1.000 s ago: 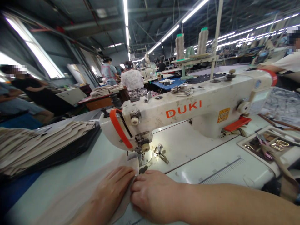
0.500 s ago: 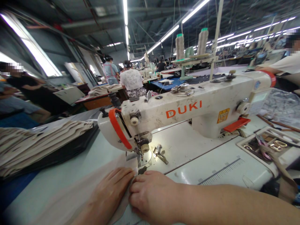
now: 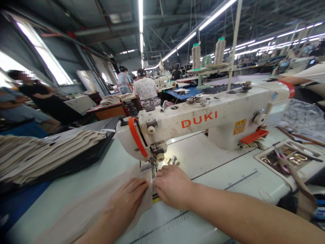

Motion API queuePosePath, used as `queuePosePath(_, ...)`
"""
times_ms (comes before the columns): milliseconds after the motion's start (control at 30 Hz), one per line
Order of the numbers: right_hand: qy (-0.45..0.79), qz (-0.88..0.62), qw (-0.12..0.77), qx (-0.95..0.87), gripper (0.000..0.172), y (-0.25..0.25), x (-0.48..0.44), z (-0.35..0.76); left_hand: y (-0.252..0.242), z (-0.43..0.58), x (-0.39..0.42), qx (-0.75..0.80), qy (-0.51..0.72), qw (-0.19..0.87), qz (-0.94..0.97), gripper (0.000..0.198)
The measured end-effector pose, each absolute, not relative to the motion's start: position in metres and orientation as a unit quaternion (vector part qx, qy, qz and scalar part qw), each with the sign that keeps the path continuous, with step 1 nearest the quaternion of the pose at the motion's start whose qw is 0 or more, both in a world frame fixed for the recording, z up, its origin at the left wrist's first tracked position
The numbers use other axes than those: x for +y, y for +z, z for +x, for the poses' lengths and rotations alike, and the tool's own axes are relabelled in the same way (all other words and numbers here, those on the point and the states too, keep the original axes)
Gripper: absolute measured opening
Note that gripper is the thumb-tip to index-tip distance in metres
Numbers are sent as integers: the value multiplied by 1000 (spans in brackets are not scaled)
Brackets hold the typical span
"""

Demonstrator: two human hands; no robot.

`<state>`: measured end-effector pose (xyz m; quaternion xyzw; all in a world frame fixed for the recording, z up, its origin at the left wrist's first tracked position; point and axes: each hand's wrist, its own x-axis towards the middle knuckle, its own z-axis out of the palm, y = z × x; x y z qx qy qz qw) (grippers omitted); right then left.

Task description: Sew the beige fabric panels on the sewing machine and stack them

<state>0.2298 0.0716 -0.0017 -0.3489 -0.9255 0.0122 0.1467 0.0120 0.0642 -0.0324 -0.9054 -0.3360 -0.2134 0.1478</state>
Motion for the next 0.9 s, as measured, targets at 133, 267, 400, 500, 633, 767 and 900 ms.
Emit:
queuePosePath(133,7,-345,141,-928,18,-1,73,227,-30,13,60,-363,-169,127,-908,36)
queuePosePath(267,2,-338,109,-935,21,3,70,224,-26,14,56,-376,-139,127,-907,35)
queuePosePath(400,1,-338,103,-936,23,4,69,222,-24,12,51,-374,-156,126,-906,33)
queuePosePath(500,4,-338,100,-936,23,4,68,222,-26,9,48,-376,-186,115,-901,33)
queuePosePath(633,6,-338,101,-936,22,3,70,222,-28,7,46,-394,-189,100,-894,34)
queuePosePath(767,5,-341,109,-934,23,1,72,223,-28,8,44,-403,-169,103,-894,35)
queuePosePath(900,2,-341,118,-933,24,1,70,224,-27,10,43,-422,-158,90,-888,37)
